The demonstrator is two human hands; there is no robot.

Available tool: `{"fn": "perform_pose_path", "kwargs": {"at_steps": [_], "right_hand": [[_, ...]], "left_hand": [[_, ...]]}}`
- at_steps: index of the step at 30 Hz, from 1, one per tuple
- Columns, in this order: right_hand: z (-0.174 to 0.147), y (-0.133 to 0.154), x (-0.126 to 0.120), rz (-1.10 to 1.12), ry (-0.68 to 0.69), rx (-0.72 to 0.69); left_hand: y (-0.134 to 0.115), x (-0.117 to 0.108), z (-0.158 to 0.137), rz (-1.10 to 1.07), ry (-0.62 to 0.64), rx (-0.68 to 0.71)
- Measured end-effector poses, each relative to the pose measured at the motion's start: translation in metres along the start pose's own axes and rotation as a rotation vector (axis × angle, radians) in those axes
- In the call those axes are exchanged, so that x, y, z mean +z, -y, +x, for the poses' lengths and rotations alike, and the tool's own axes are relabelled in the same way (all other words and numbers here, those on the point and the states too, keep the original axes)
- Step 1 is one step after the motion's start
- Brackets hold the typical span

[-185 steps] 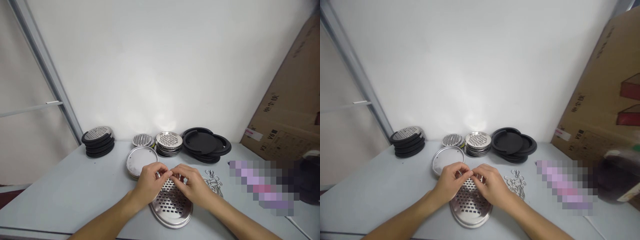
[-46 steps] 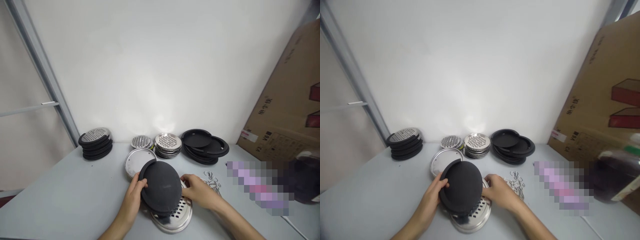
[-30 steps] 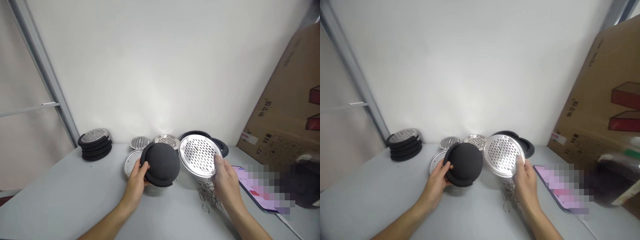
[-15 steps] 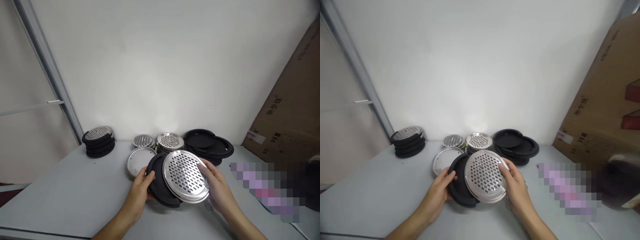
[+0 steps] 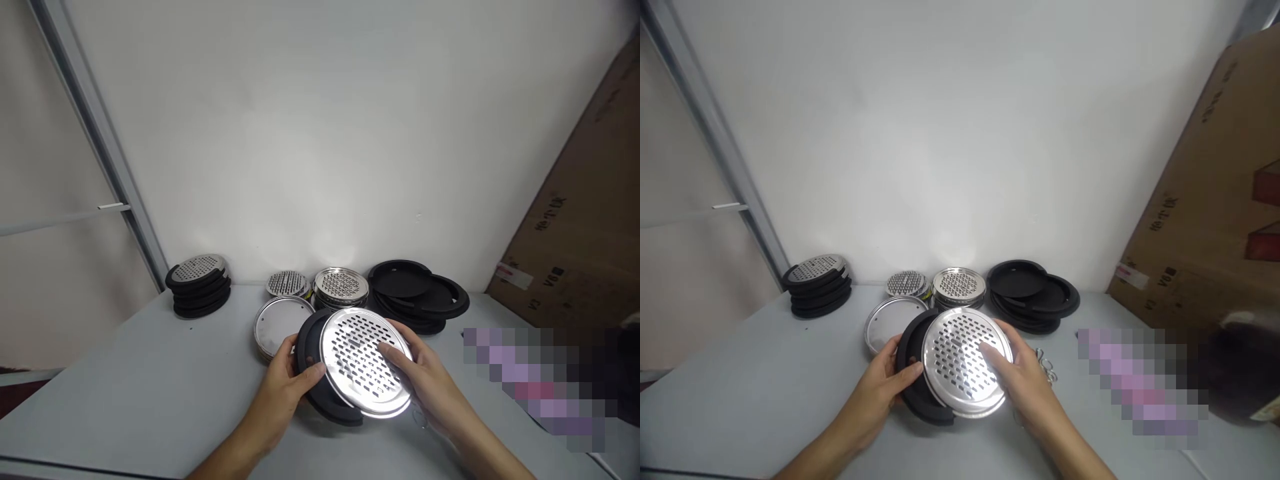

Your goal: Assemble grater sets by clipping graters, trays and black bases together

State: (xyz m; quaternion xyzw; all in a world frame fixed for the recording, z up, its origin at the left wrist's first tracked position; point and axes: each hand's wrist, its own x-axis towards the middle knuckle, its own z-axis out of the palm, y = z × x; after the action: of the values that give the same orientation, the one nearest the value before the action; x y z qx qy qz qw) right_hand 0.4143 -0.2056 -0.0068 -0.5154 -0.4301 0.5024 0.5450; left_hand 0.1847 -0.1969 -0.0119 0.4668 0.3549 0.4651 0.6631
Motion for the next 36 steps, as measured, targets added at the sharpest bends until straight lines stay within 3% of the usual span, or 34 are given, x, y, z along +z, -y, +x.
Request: {"fn": "perform_pose_path", "kwargs": {"at_steps": [12, 20, 29, 36], "right_hand": [[-0.006, 0.007, 0.003, 0.053, 0.204, -0.024], [-0.005, 0.002, 0.002, 0.178, 0.095, 0.311], [-0.004, 0.002, 0.001, 0.259, 0.175, 0.347], [-0.006, -0.001, -0.005, 0.253, 0.31, 0.246]], "left_hand": [[-0.002, 0.006, 0.003, 0.091, 0.002, 0.135], [-0.01, 0.015, -0.002, 0.088, -0.112, 0.111], [-0.011, 0.011, -0.001, 0.09, -0.13, 0.096], [-0.007, 0.006, -0.001, 0.054, -0.089, 0.115]]}}
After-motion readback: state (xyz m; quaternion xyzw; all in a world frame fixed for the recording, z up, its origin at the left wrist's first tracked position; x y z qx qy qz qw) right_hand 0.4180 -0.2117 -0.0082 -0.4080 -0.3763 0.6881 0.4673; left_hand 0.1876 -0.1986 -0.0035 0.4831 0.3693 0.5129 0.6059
